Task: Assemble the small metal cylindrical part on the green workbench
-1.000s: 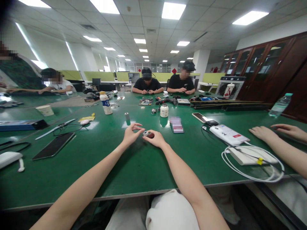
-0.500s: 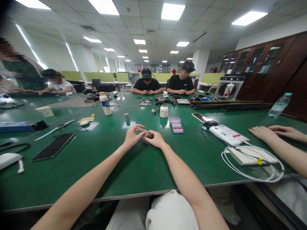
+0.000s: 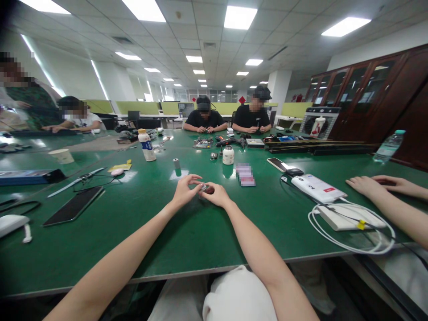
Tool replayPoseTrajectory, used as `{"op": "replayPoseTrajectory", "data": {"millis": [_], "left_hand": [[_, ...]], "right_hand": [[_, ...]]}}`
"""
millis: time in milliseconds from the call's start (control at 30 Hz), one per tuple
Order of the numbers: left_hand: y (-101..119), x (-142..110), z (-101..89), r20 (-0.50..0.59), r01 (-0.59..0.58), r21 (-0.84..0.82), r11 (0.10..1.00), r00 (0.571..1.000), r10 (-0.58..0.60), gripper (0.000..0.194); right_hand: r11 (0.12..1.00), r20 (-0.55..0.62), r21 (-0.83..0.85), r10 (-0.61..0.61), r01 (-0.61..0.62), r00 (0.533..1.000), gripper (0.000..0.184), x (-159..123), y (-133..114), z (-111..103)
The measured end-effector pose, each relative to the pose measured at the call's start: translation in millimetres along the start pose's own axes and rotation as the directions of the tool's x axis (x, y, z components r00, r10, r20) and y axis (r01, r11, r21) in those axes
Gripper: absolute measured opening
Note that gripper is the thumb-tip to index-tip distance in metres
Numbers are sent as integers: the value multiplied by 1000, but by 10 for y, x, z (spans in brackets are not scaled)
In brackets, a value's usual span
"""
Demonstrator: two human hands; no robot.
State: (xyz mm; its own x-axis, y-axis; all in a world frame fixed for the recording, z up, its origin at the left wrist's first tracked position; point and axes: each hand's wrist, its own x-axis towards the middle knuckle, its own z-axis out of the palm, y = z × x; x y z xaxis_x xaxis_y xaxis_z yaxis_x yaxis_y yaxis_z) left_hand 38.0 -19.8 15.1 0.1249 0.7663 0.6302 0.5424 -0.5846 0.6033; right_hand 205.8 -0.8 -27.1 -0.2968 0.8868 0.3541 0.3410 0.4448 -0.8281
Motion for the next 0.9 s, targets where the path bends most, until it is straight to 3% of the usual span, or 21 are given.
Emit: {"op": "replayPoseTrajectory", "data": {"millis": [333,500,733,900], "left_hand": [[-7,7,48,-39,2,-32,999,999,-3,18],[-12,44,33,-145,25,-8,1000,989,-26,16],[-422,101,-361,-149,121,326,938,986,-75,14],[-661,36,-490,-110,238,395,888,971,-211,15]], "right_hand": [[1000,2,-15,1,-1,1000,39,0,-14,-6],[1000,-5,-22,2,-2,1000,40,2,0,-5],[999,-9,-39,20,-21,1000,41,-3,-26,-5],[999,2,-50,19,-19,1000,41,-7,-35,-9]]}}
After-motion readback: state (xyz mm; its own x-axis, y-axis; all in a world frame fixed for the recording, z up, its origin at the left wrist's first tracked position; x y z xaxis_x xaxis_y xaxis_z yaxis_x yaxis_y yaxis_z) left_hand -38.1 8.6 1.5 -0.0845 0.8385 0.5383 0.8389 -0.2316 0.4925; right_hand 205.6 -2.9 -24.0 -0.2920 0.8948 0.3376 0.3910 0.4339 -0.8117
